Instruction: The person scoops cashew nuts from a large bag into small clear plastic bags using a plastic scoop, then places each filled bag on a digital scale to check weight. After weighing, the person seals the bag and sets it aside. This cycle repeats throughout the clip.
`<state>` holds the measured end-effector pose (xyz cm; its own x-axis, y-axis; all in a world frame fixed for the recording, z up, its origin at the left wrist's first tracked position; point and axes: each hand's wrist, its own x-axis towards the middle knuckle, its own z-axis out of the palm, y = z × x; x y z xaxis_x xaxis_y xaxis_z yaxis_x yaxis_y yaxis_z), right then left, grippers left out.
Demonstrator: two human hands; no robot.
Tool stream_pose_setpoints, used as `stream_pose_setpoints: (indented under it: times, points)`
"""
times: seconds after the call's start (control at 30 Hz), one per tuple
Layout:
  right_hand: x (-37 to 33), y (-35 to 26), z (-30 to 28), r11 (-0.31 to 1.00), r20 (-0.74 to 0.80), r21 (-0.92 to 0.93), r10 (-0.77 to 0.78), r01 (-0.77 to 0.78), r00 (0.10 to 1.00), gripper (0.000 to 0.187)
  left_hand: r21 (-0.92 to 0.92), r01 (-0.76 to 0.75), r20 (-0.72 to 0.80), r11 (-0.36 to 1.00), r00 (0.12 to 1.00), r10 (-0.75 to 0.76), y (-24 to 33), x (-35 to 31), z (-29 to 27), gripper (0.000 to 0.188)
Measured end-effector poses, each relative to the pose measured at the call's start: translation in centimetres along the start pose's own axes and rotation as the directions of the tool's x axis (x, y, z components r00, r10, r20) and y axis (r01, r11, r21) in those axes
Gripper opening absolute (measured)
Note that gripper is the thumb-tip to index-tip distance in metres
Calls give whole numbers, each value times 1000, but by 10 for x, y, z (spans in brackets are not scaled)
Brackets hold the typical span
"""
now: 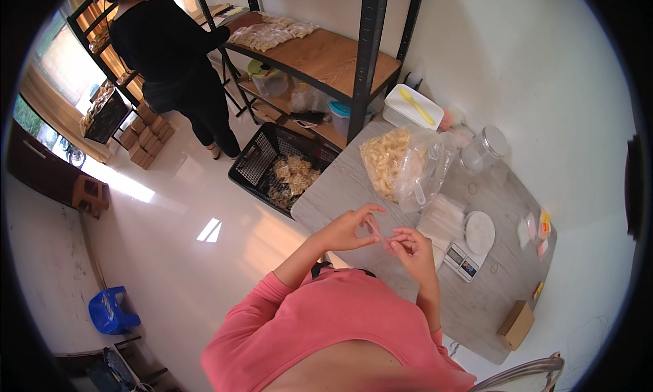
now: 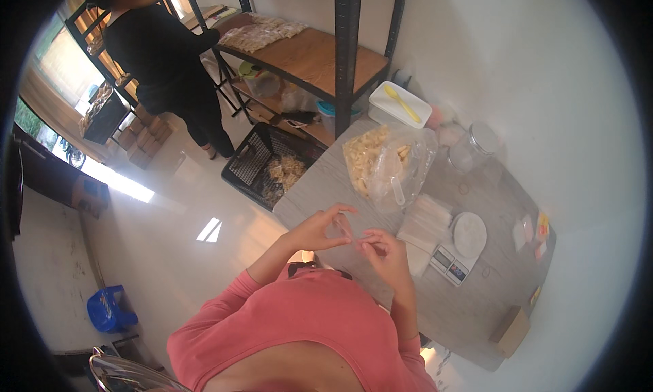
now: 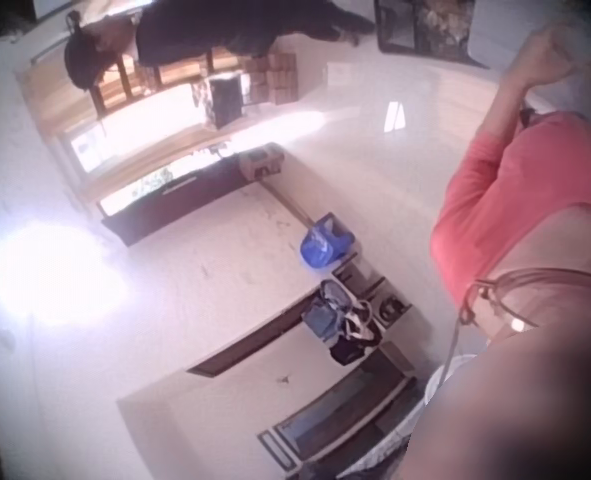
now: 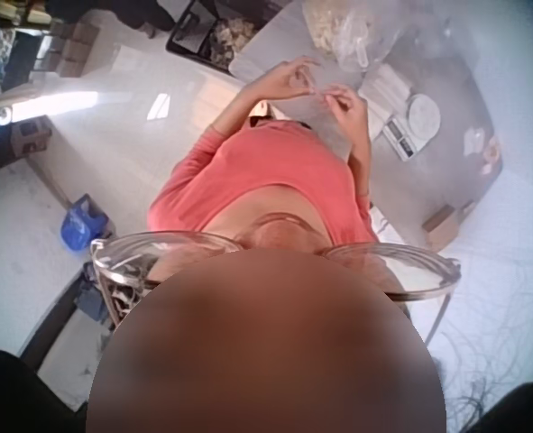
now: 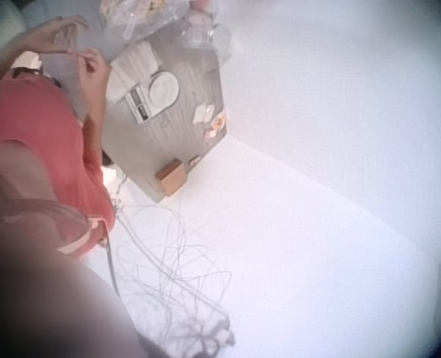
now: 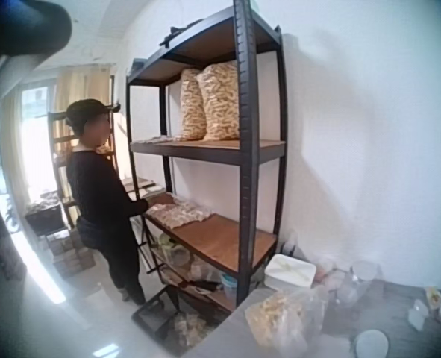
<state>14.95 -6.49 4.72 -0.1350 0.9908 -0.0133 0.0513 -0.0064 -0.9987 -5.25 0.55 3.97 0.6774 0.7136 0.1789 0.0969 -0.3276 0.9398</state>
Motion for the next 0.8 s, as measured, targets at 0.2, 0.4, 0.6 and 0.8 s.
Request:
stream_pose_setpoints:
  times: [0.2,0.4,0.6,0.8]
  points:
    - [0,5,5,999,-68,-41,-10,8,998,23,-63,39,-71,997,997,-44,-4,2,7,62]
    - [0,6,4,998,-48,-55,11,-14,999,19,-141,46,-8,989,999,-47,-4,1,6,58]
    - [0,12,1,984,24,131,121,-123,992,14,-155,81,32,985,997,-77,-4,-1,3,64]
    - [9,13,4,992,-184,122,60,-38,981,23,361,-92,-296,928,933,207,2,0,16,97]
